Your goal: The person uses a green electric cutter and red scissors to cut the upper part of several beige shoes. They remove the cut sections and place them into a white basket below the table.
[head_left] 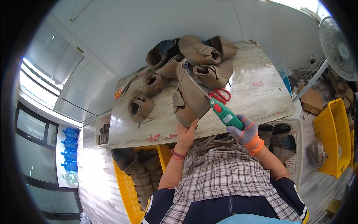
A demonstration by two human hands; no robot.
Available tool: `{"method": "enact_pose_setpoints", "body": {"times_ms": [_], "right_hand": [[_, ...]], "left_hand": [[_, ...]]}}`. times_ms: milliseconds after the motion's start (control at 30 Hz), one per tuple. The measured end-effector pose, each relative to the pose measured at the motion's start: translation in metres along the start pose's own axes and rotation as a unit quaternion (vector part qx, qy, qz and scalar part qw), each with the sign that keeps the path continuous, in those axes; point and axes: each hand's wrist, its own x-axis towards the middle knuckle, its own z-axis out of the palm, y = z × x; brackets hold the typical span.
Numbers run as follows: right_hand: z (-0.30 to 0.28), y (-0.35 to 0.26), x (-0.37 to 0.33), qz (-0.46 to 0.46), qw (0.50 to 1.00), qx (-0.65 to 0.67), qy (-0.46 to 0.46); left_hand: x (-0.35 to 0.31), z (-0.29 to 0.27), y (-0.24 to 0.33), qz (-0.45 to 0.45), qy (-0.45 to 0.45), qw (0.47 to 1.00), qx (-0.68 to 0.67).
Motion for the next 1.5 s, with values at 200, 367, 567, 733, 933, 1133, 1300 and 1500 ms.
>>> {"method": "enact_pose_setpoints", "body": {"times_ms": [200, 367, 567, 733, 933, 1133, 1300, 1500], "right_hand": [[0.003, -0.012, 0.006, 0.07, 0.997, 0.018, 0.023], [-0.002, -0.018, 0.015, 0.121, 0.99, 0.058, 0.03], [-0.006, -0.022, 0.018, 0.157, 0.982, 0.104, 0.035], [-0.004, -0.017, 0.026, 0.176, 0.97, 0.16, 0.045], [-0.013, -0.003, 0.051, 0.142, 0.973, 0.154, 0.1], [-0.047, 0.071, 0.102, 0.205, 0.926, -0.28, 0.148], [-0.043, 0.137, 0.126, 0.224, 0.912, -0.321, 0.121], [-0.049, 0.122, 0.081, 0.11, 0.921, -0.339, 0.155]], "left_hand": [[0.006, 0.006, -0.003, 0.209, -0.008, 0.947, 0.243], [0.002, 0.014, -0.003, 0.282, -0.059, 0.895, 0.34], [-0.001, 0.019, -0.015, 0.28, -0.079, 0.878, 0.381], [-0.014, 0.009, -0.044, 0.239, -0.119, 0.859, 0.438], [-0.016, 0.009, -0.039, 0.267, -0.11, 0.856, 0.428], [0.114, -0.037, -0.008, 0.362, 0.026, 0.828, 0.428], [0.259, -0.083, 0.005, 0.379, 0.084, 0.731, 0.561], [0.317, -0.104, -0.051, 0.26, -0.011, 0.7, 0.665]]}}
